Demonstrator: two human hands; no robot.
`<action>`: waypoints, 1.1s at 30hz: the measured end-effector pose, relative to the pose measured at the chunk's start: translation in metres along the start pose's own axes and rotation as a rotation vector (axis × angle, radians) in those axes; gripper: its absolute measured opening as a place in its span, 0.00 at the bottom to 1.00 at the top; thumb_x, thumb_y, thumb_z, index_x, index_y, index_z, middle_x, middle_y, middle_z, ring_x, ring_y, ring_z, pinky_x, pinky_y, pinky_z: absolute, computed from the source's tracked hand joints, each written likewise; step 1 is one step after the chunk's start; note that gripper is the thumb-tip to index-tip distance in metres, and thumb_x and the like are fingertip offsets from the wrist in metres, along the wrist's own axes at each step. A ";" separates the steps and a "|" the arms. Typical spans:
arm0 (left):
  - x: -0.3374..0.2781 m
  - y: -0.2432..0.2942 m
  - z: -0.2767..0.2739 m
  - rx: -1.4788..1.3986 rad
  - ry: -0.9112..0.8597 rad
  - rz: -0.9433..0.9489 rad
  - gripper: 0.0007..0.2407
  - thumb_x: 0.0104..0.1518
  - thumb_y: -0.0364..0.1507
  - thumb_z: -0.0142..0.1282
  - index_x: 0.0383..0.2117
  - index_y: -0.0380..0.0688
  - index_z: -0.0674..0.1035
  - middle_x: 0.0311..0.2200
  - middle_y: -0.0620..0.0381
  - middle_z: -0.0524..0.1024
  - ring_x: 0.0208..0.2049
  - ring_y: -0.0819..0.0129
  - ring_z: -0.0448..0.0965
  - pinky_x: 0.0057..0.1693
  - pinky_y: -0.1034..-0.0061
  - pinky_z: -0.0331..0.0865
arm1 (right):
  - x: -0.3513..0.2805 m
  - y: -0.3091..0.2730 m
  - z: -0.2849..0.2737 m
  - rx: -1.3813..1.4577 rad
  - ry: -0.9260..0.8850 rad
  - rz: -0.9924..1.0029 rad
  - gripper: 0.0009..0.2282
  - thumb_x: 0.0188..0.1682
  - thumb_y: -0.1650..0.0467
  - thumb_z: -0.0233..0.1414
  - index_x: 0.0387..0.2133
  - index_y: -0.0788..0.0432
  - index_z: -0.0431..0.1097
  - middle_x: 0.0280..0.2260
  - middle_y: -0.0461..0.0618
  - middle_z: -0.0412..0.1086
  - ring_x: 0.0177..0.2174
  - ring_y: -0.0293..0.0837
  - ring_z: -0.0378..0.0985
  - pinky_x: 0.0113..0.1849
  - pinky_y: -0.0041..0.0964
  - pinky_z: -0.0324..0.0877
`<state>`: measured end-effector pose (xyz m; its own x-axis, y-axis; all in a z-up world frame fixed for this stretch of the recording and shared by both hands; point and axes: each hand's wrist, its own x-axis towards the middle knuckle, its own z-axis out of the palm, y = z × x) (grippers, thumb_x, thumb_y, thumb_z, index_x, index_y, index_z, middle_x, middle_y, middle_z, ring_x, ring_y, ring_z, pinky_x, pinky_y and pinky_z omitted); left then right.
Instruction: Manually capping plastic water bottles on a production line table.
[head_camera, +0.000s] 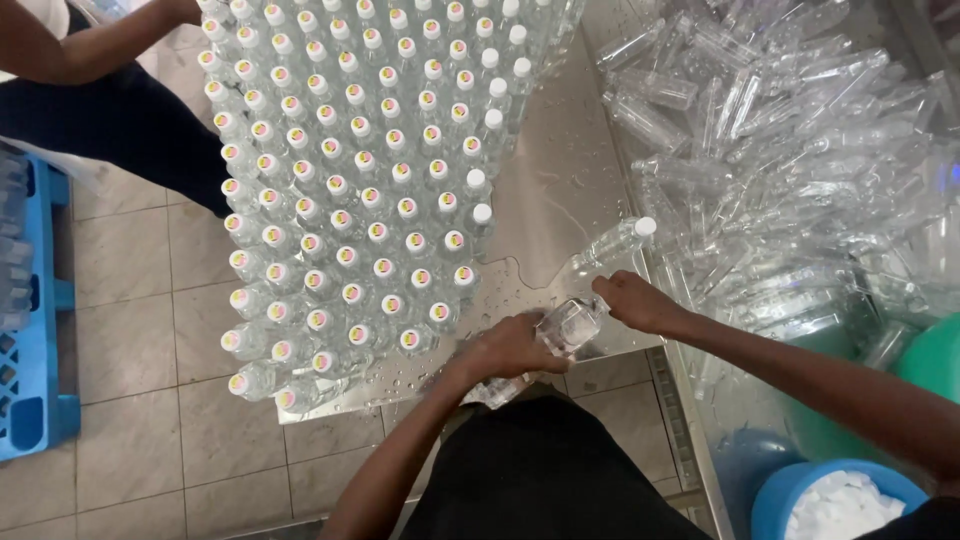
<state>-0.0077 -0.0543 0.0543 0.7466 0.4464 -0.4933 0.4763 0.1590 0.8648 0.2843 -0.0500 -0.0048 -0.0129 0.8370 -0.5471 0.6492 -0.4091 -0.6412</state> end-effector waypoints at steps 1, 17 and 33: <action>0.012 -0.013 0.012 0.271 0.183 0.005 0.45 0.45 0.53 0.69 0.63 0.29 0.69 0.39 0.35 0.81 0.43 0.39 0.85 0.46 0.47 0.78 | 0.010 -0.001 -0.003 0.078 -0.072 0.147 0.26 0.55 0.53 0.49 0.16 0.62 0.65 0.11 0.50 0.57 0.13 0.44 0.58 0.18 0.40 0.50; 0.138 0.040 -0.028 0.513 0.905 0.084 0.41 0.62 0.39 0.67 0.75 0.30 0.55 0.62 0.30 0.69 0.65 0.38 0.73 0.68 0.49 0.68 | 0.154 -0.115 -0.136 0.073 -0.133 0.078 0.16 0.53 0.57 0.61 0.44 0.54 0.72 0.18 0.52 0.62 0.18 0.52 0.81 0.19 0.40 0.76; 0.334 -0.088 0.039 0.009 0.678 0.516 0.37 0.41 0.35 0.82 0.63 0.51 0.76 0.72 0.51 0.66 0.77 0.38 0.54 0.79 0.53 0.53 | 0.222 -0.154 -0.120 -0.398 0.104 -0.403 0.24 0.61 0.54 0.50 0.64 0.54 0.65 0.46 0.66 0.78 0.48 0.68 0.83 0.49 0.67 0.76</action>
<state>0.2178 0.0464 -0.1900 0.4333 0.8922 0.1278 0.1585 -0.2150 0.9637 0.2730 0.2426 0.0367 -0.2563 0.9382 -0.2327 0.8452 0.1007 -0.5250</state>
